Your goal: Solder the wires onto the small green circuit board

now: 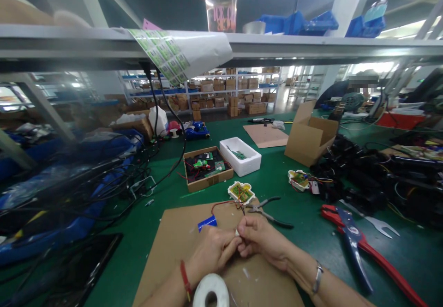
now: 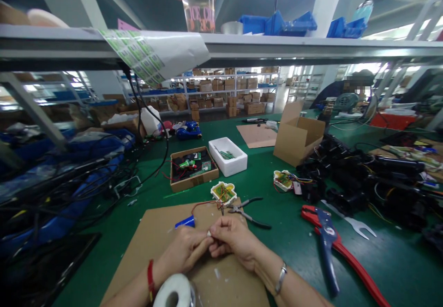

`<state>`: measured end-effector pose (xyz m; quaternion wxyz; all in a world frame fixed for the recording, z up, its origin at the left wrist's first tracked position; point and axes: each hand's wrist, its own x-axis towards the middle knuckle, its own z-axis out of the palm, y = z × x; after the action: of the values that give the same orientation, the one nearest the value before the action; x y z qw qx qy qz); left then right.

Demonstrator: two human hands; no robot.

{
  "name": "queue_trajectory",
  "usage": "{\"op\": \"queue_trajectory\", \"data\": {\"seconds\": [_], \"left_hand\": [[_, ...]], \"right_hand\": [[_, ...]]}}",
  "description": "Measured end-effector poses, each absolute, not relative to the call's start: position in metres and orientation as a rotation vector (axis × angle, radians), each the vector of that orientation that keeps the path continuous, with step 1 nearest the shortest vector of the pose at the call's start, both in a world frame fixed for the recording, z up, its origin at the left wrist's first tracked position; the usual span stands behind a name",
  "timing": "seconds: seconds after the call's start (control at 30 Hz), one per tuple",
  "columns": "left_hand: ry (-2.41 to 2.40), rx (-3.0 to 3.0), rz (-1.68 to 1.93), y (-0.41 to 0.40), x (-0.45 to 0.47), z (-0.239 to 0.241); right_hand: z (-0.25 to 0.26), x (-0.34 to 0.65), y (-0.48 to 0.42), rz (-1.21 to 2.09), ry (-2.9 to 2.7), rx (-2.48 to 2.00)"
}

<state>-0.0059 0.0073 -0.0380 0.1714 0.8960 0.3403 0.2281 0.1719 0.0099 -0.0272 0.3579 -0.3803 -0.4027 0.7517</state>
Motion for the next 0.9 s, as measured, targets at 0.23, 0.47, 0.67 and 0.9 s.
{"op": "queue_trajectory", "data": {"seconds": [0.23, 0.47, 0.67, 0.9], "left_hand": [[1.047, 2.495, 1.006, 0.005, -0.001, -0.039], [1.14, 2.581, 1.141, 0.004, -0.001, -0.035], [1.132, 2.674, 1.109, 0.005, -0.004, -0.036], [1.053, 2.641, 0.977, 0.006, -0.002, -0.038]], "right_hand": [[-0.027, 0.172, 0.007, 2.064, -0.833, -0.89], [-0.03, 0.17, 0.0, 1.992, -0.788, -0.853], [-0.031, 0.163, -0.004, 1.912, -0.88, -0.883], [-0.032, 0.165, -0.004, 1.92, -0.941, -0.881]]}}
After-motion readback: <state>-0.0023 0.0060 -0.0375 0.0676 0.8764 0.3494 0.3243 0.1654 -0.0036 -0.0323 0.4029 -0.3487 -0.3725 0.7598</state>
